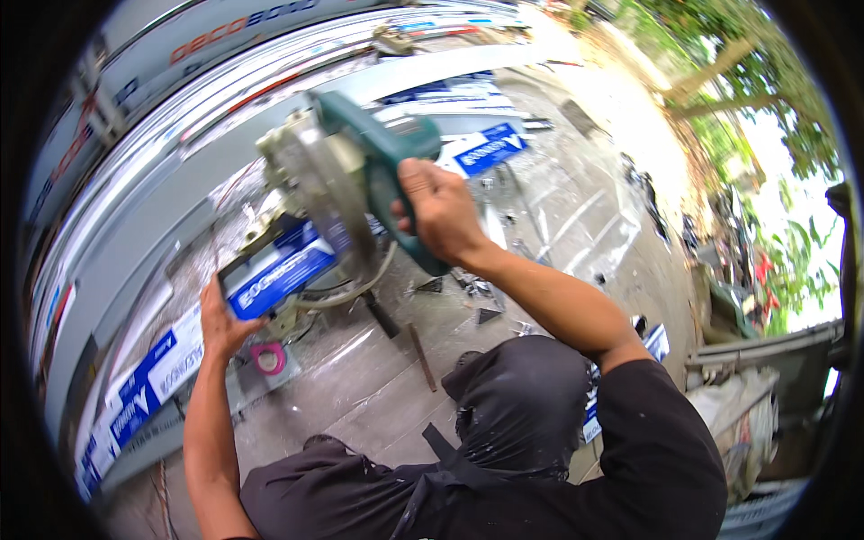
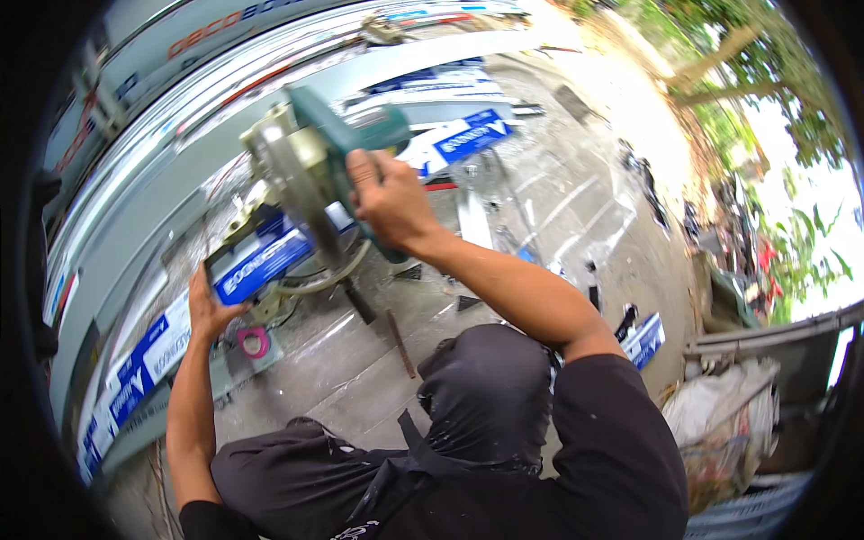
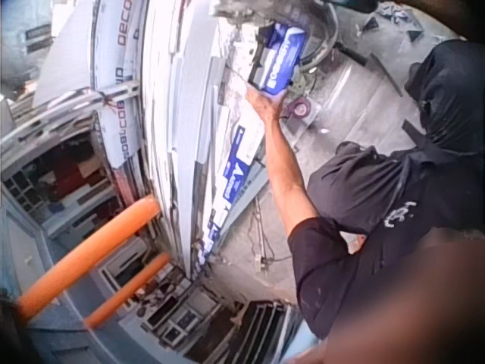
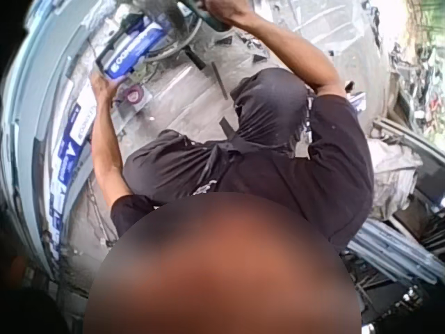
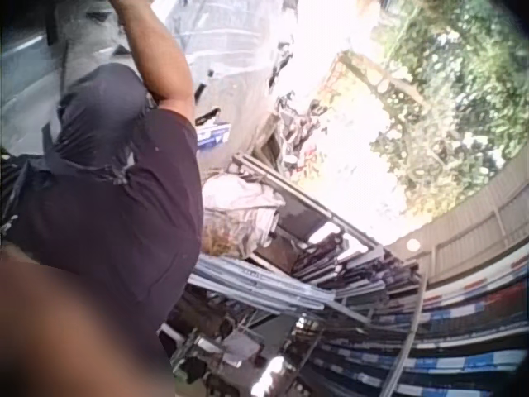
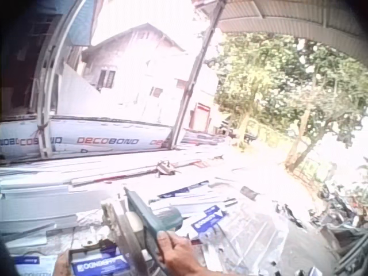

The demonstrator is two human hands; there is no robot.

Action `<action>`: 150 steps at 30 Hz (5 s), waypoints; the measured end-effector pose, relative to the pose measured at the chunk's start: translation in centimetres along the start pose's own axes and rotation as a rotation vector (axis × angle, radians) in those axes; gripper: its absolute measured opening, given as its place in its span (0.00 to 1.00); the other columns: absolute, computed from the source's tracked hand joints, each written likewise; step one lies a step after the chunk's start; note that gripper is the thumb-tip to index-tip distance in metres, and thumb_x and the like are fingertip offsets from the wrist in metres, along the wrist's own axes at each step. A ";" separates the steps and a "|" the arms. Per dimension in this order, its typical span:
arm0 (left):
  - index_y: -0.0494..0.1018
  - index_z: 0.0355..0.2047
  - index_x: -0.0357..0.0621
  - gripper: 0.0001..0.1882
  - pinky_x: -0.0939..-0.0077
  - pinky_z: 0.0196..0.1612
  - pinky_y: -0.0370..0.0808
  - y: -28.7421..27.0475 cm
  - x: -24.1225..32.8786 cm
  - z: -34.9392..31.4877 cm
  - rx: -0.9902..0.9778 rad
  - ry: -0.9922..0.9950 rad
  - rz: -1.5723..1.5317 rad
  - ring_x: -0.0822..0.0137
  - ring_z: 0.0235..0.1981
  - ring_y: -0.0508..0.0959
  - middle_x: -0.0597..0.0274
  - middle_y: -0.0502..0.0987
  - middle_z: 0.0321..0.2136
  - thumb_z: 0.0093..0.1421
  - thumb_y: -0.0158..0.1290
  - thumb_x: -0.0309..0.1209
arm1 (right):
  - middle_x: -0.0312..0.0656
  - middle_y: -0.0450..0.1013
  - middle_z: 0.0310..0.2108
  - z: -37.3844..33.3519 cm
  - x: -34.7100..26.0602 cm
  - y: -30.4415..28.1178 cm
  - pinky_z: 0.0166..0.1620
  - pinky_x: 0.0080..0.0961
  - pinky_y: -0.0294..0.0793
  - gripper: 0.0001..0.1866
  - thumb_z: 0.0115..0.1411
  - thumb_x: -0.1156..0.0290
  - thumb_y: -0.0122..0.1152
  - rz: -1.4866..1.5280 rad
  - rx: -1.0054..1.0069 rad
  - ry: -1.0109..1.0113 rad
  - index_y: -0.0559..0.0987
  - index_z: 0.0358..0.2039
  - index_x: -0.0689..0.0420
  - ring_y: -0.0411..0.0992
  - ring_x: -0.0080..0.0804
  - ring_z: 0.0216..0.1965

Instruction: The person measures aluminum profiles with a tape measure, marks cut lines with a pen, and cuts them using a miter saw. The cut pieces are set aside on the floor.

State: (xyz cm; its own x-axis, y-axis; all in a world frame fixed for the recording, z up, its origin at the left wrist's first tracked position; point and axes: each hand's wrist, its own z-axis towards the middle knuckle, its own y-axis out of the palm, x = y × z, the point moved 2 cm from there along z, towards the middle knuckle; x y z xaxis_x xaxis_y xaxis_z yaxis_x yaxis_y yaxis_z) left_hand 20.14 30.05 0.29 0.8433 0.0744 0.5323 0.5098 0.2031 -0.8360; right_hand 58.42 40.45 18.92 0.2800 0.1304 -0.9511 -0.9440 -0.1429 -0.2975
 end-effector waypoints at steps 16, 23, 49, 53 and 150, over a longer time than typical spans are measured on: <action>0.62 0.66 0.37 0.61 0.54 0.66 0.69 -0.2 0.2 0.3 -0.043 -0.018 -0.015 0.42 0.60 0.72 0.42 0.73 0.56 0.28 0.78 0.35 | 0.56 0.74 0.25 -2.8 4.9 0.6 0.34 0.41 0.73 0.22 0.75 0.57 0.51 0.034 0.008 -0.154 0.76 0.39 0.67 0.75 0.50 0.26; 0.64 0.65 0.35 0.60 0.53 0.64 0.70 -0.1 -0.3 0.3 -0.015 0.002 0.002 0.40 0.58 0.73 0.40 0.74 0.55 0.29 0.78 0.35 | 0.62 0.77 0.30 -4.3 6.8 1.2 0.39 0.47 0.74 0.21 0.74 0.58 0.52 -0.011 0.069 -0.142 0.77 0.43 0.68 0.79 0.61 0.35; 0.56 0.71 0.27 0.67 0.56 0.72 0.59 0.4 -3.0 0.5 -0.055 0.027 0.184 0.41 0.68 0.66 0.34 0.66 0.65 0.34 0.79 0.39 | 0.57 0.80 0.49 8.8 28.6 -0.4 0.47 0.38 0.80 0.27 0.59 0.66 0.75 0.752 0.584 0.650 0.78 0.50 0.75 0.80 0.43 0.46; 0.55 0.72 0.29 0.66 0.55 0.73 0.58 0.6 -3.8 0.7 -0.070 0.078 0.041 0.42 0.69 0.64 0.34 0.65 0.66 0.36 0.78 0.38 | 0.56 0.82 0.41 6.5 25.1 -4.0 0.40 0.38 0.80 0.26 0.50 0.63 0.75 0.716 0.780 0.560 0.82 0.41 0.75 0.81 0.41 0.37; 0.71 0.64 0.44 0.35 0.67 0.38 0.78 2.5 16.6 -13.4 -0.613 -0.856 -1.294 0.66 0.37 0.78 0.59 0.76 0.43 0.67 0.56 0.58 | 0.41 0.80 0.26 -13.2 11.5 7.4 0.31 0.29 0.73 0.19 0.57 0.60 0.79 0.028 -0.615 -0.047 0.85 0.36 0.64 0.73 0.25 0.25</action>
State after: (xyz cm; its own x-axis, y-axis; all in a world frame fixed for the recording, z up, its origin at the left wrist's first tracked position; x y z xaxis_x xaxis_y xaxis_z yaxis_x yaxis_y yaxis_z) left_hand 37.66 18.72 5.23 -0.3857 0.6931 0.6090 0.9110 0.1814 0.3704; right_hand 56.98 27.95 4.64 0.2354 0.1593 -0.9587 -0.6736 -0.6844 -0.2791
